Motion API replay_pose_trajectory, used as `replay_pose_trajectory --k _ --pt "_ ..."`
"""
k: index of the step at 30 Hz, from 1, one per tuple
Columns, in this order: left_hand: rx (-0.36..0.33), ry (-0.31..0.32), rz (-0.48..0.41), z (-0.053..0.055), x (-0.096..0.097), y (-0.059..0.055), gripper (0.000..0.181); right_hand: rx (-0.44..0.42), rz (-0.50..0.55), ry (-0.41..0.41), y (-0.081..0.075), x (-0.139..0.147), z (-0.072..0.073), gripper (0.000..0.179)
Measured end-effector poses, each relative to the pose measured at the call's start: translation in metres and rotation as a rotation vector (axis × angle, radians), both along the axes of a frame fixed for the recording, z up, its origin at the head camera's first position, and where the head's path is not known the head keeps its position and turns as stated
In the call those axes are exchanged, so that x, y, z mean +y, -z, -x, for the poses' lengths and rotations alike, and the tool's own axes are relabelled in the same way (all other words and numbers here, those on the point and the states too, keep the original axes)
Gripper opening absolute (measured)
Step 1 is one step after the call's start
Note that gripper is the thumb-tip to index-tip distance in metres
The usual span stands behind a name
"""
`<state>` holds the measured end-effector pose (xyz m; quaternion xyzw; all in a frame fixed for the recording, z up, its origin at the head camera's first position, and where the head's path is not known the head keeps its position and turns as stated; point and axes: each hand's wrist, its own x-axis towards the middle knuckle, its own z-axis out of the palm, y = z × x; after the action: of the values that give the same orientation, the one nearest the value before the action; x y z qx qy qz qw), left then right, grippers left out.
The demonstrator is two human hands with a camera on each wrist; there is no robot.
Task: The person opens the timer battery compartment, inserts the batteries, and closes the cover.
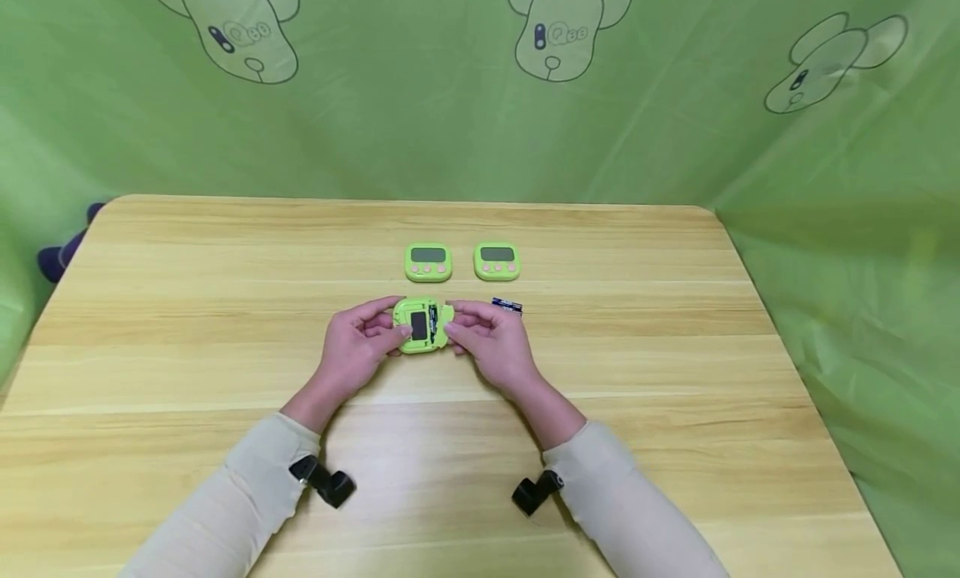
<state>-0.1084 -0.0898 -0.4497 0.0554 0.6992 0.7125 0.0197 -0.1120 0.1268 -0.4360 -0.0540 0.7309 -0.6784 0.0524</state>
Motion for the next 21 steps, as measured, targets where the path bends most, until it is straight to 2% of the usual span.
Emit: replay_pose_trajectory --k 6,14,17,21 --pt "0.001 -0.004 0.021 0.0003 -0.0005 0.0006 0.043 -0.013 0.020 0.054 -0.0001 -0.0068 0.0028 0.025" --pt "0.005 0.004 0.031 0.0010 -0.0007 0.0007 0.044 0.078 0.011 0.055 0.0042 -0.0097 0.0046 0.025" --pt "0.004 0.010 0.021 0.0008 -0.0008 0.0005 0.044 0.043 0.028 0.031 0.0033 -0.0092 0.0058 0.026" --pt "0.006 0.020 0.008 0.0001 -0.0016 -0.0004 0.044 -0.051 0.012 -0.019 0.0018 -0.0069 0.0100 0.027"
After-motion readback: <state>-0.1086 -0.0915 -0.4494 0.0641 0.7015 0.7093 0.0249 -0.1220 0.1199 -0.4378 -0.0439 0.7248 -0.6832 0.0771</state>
